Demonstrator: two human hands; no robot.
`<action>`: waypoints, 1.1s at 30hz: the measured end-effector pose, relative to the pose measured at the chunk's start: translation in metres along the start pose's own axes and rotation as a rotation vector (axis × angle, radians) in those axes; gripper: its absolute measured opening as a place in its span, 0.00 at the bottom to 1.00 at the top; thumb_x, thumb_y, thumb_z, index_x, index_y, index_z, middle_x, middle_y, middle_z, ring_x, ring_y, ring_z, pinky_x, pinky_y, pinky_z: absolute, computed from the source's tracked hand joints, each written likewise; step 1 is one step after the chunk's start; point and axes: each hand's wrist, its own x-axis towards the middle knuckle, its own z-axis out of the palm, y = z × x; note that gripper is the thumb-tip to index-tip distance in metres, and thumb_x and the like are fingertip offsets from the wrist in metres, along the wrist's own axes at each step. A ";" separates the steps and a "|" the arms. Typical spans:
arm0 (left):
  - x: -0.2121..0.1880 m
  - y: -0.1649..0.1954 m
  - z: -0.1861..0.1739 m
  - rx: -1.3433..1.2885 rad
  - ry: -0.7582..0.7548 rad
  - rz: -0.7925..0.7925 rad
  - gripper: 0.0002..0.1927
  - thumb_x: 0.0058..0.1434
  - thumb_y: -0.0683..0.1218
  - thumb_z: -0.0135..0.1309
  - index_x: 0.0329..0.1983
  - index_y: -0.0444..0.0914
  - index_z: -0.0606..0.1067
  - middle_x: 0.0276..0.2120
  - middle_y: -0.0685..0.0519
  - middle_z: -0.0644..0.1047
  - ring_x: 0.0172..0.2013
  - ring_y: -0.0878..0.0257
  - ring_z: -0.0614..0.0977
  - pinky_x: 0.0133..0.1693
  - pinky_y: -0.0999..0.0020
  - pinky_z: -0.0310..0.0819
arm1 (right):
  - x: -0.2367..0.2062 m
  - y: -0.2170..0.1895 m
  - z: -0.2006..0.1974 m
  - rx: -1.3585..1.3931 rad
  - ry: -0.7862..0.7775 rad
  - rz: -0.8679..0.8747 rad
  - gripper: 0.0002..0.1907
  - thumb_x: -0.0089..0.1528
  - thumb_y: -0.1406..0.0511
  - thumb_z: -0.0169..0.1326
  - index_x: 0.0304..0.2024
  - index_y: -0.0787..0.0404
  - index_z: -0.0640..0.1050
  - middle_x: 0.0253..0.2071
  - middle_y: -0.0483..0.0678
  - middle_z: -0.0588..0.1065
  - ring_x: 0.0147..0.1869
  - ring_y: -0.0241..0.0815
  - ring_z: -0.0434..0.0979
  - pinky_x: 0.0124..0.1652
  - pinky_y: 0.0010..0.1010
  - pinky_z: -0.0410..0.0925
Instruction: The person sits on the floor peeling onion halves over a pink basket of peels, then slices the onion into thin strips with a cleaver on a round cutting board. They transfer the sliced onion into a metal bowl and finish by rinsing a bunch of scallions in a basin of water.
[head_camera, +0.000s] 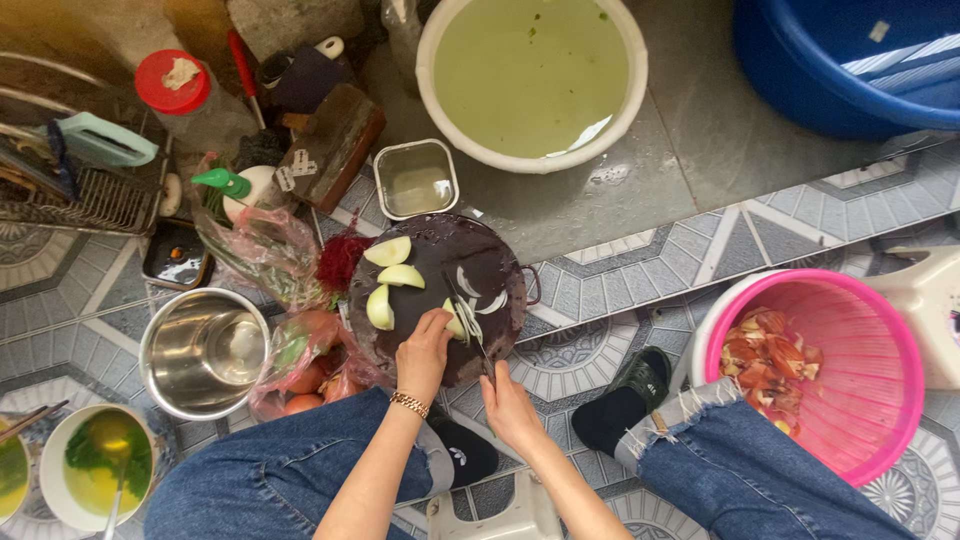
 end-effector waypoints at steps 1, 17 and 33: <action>0.001 0.000 0.000 -0.009 0.013 0.013 0.12 0.62 0.42 0.56 0.48 0.44 0.74 0.51 0.58 0.78 0.39 0.46 0.83 0.37 0.53 0.79 | 0.001 0.001 -0.004 0.005 -0.011 0.020 0.14 0.70 0.58 0.45 0.47 0.62 0.62 0.27 0.65 0.75 0.35 0.73 0.76 0.33 0.60 0.67; 0.000 -0.004 0.002 0.017 0.031 0.026 0.12 0.62 0.40 0.55 0.49 0.43 0.73 0.54 0.57 0.77 0.38 0.45 0.83 0.37 0.52 0.78 | -0.043 -0.003 -0.006 -0.285 -0.059 0.081 0.14 0.70 0.59 0.44 0.48 0.62 0.62 0.27 0.63 0.77 0.33 0.71 0.78 0.34 0.60 0.70; 0.003 0.001 0.000 0.043 0.018 0.018 0.11 0.62 0.43 0.57 0.48 0.43 0.73 0.53 0.57 0.77 0.38 0.45 0.83 0.36 0.52 0.78 | -0.015 -0.011 -0.010 -0.194 -0.026 0.030 0.15 0.69 0.58 0.46 0.50 0.62 0.62 0.26 0.65 0.77 0.34 0.72 0.77 0.34 0.60 0.69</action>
